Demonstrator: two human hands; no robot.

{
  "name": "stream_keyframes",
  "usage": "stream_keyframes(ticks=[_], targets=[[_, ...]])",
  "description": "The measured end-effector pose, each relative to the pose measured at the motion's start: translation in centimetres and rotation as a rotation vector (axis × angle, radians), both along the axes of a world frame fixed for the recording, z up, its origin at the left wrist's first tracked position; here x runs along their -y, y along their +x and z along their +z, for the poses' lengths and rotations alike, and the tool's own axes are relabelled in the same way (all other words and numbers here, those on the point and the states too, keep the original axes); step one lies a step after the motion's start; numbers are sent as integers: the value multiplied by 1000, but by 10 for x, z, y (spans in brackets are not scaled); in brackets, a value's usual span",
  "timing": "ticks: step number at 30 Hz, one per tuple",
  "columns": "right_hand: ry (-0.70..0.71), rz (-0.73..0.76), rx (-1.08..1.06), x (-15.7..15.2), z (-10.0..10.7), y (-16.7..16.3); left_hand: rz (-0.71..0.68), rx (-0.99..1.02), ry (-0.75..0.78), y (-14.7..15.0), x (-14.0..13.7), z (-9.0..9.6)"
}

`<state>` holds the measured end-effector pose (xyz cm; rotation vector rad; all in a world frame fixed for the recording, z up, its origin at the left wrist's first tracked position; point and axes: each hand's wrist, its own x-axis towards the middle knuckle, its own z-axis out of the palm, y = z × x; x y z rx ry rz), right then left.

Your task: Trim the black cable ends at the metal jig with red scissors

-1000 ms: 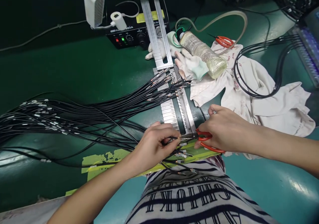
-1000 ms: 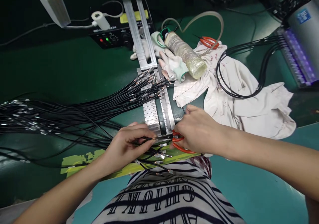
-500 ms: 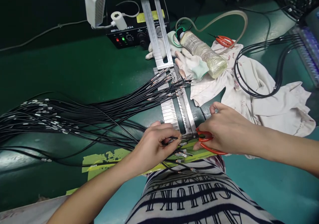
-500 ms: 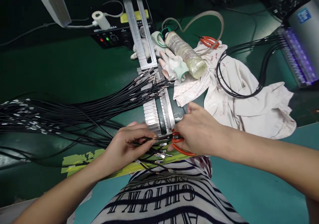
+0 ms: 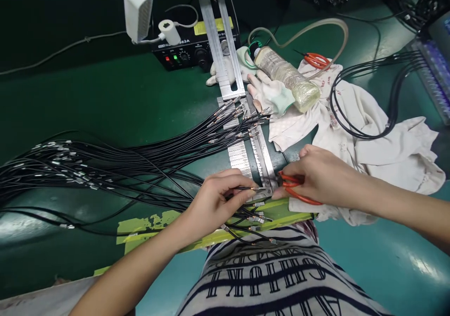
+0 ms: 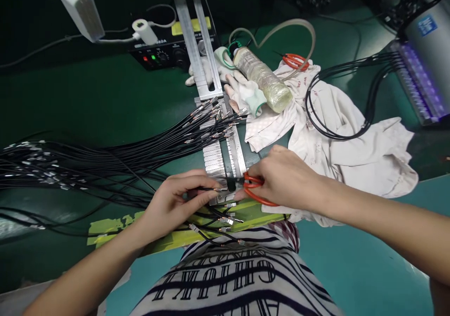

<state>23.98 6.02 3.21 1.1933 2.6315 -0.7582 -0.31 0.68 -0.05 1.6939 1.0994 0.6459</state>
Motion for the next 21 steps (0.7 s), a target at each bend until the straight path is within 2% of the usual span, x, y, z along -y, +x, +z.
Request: stream_keyframes(ticks=[2,5,8,11,17,21], targets=[[-13,-63,-21,-3,-1,6,41,10,-5,1,-1,0],[-19,-99,-31,-3,-3,11,76,15,99,1,1,-2],[-1,-87,-33,-1,-2,12,31,7,259,1,2,-5],[77,-47,-12,0,1,11,-14,-33,367,1,2,-8],[273,92,72,4,6,9,-48,-127,409,1,1,-6],[333,149,144,5,8,4,-70,-177,394,1,1,-2]])
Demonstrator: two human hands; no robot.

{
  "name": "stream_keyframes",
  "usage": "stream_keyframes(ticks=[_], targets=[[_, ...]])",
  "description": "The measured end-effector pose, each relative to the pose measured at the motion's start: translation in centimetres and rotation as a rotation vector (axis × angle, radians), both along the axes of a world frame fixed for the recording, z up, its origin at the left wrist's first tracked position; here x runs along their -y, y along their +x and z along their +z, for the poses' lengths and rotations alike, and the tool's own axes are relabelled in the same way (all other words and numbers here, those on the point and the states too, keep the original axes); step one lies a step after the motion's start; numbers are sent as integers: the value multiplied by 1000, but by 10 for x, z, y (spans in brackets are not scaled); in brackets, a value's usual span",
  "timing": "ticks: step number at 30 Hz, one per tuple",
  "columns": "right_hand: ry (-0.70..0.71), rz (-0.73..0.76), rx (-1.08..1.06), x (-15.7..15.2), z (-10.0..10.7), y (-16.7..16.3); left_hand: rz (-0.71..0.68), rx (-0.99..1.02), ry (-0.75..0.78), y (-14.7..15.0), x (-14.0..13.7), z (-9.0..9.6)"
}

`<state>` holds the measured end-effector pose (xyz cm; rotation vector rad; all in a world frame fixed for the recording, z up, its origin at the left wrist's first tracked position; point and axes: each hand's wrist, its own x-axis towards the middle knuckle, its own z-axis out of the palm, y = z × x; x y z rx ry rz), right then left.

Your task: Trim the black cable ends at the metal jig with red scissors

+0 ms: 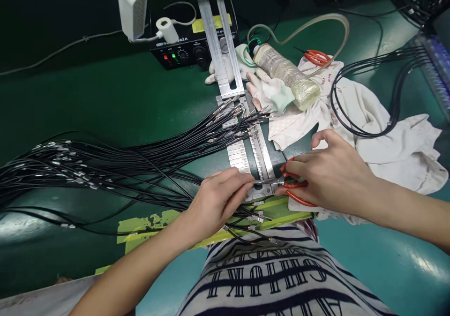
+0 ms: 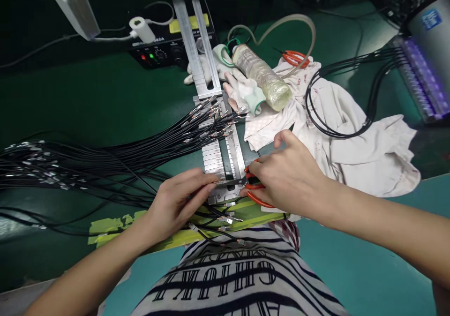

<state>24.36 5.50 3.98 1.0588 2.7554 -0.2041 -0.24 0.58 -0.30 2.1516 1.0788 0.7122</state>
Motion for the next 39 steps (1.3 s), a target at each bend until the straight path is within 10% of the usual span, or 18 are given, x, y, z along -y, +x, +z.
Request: stream_keyframes(ticks=[17,39], targets=[[104,108,143,1,16,-20,-50,-75,-128,-2,2,8],[-437,-49,-68,-9,-9,-14,-26,105,-96,-4,9,-4]])
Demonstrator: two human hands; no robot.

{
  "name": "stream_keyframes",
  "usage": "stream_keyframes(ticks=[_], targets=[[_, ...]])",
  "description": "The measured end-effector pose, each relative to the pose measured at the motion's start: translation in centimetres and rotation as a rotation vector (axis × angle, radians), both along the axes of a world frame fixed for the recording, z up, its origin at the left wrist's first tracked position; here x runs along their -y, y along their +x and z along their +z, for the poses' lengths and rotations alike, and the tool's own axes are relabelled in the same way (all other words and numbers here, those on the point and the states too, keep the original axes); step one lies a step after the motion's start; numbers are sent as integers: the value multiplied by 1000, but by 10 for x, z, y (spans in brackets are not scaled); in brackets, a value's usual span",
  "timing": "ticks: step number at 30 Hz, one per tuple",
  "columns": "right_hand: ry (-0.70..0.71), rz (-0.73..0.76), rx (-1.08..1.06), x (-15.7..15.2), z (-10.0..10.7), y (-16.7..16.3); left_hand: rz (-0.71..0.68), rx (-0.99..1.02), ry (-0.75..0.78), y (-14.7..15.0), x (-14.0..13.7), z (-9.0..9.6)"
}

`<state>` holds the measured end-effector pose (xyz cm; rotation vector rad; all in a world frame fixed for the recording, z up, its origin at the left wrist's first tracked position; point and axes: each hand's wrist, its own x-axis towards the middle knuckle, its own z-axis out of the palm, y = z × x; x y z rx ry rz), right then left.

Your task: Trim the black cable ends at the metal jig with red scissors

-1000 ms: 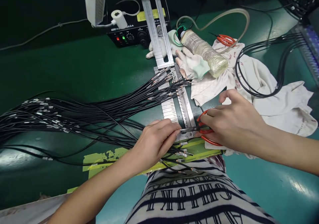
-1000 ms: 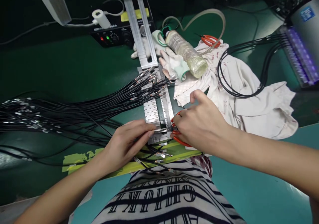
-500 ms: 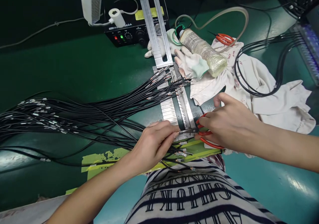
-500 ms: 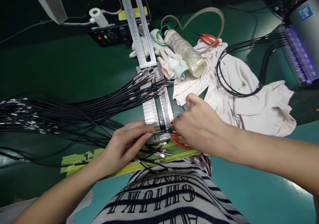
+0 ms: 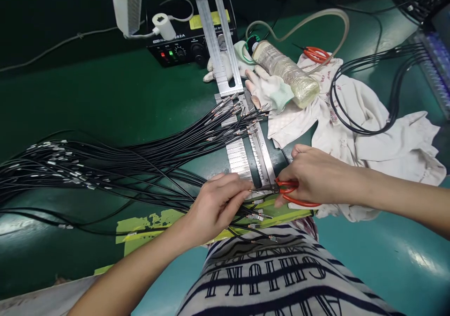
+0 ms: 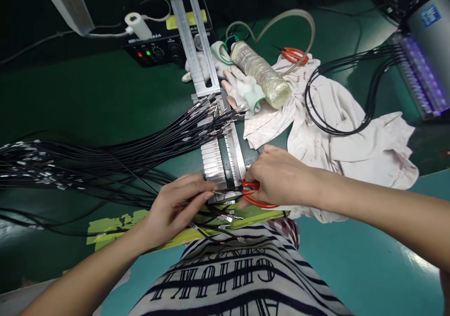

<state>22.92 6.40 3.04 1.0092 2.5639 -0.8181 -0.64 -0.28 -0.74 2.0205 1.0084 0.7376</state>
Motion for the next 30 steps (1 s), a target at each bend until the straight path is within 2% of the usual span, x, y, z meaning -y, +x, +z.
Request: stream_keyframes(ticks=[6,11,13,15,16,18,21,24,27,30], targets=[[-119,-43,-129,-2,-9,10,10,32,-68,-2,4,5],[-92,-102,-196,-7,-15,32,-213,-78,-208,-8,4,6],[-55,-129,-171,-8,-17,36,-132,-71,-140,-9,-10,-2],[-19,-146,-150,-8,-17,35,61,-114,89,-7,-32,-14],[-3,-153,-145,-7,-17,34,139,-199,218,-5,-44,-21],[29,-166,-139,-7,-17,32,175,-430,341,3,-67,-32],[58,-185,-133,-5,-17,30,211,-640,370,17,-88,-39],[76,-197,-130,-5,-19,32,249,-705,365,26,-93,-38],[97,-214,-140,-6,-20,32,260,-702,366,28,-94,-35],[145,-237,-147,-7,-18,33,260,-554,372,26,-90,-32]])
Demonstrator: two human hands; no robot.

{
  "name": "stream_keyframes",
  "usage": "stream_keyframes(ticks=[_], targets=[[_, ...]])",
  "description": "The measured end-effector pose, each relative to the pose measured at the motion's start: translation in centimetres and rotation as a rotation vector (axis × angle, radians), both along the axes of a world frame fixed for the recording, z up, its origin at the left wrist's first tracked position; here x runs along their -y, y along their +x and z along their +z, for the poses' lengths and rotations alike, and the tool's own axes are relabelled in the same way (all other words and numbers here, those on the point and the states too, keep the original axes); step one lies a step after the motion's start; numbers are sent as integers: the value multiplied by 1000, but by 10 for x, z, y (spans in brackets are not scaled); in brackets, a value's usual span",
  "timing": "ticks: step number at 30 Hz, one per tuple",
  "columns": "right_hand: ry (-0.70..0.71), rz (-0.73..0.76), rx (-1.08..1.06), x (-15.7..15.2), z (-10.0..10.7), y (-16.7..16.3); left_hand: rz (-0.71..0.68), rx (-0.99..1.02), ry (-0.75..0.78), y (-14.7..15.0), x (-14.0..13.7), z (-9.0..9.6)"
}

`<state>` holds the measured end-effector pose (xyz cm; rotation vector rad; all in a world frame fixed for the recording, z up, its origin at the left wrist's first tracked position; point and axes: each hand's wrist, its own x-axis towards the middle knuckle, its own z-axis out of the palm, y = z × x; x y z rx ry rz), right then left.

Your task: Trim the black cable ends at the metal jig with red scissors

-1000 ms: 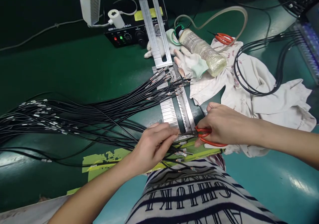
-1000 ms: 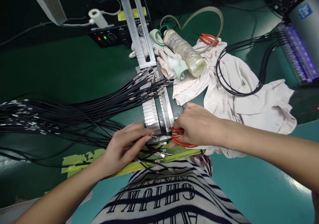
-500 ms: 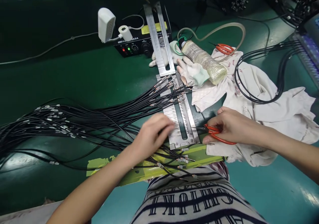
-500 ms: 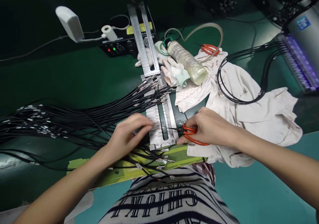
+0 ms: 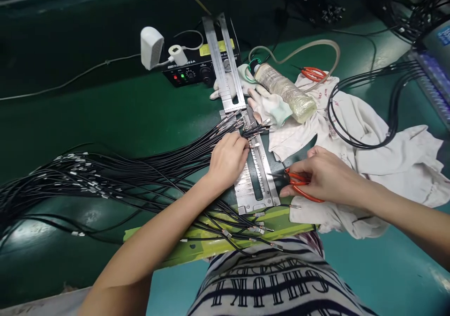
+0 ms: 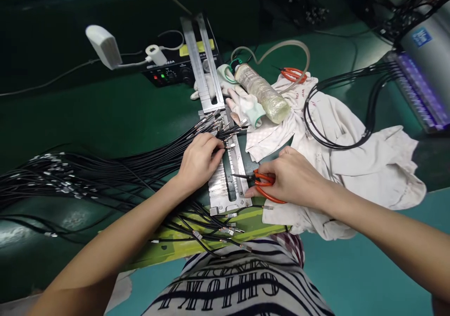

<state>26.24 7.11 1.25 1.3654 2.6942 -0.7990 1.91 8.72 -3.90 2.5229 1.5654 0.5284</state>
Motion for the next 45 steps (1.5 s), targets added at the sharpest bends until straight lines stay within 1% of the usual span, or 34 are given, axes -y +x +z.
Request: stream_keyframes(ticks=[2,3,6,8,11,13,18,27,37,40,43,45], targets=[[59,-19,6,0,4,2,-33,170,-23,-3,9,4],[89,-24,8,1,6,4,-51,263,-64,-4,16,6],[167,-31,25,3,11,8,-98,501,-278,-7,39,13],[185,-10,51,4,12,7,-112,588,-378,-8,53,17],[184,65,95,6,14,2,-108,652,-431,-8,67,23],[203,113,114,8,15,-3,-99,653,-425,-8,72,27],[235,220,199,11,25,-14,-95,557,-389,-8,78,34],[262,337,387,12,34,-26,-110,528,-377,-8,83,33],[257,337,377,14,36,-27,-83,530,-383,-6,84,33],[245,320,338,15,35,-26,-78,531,-390,-6,84,34],[226,312,308,14,34,-26,-90,530,-387,-6,85,34],[228,339,332,13,34,-27,-105,530,-379,-7,85,34]])
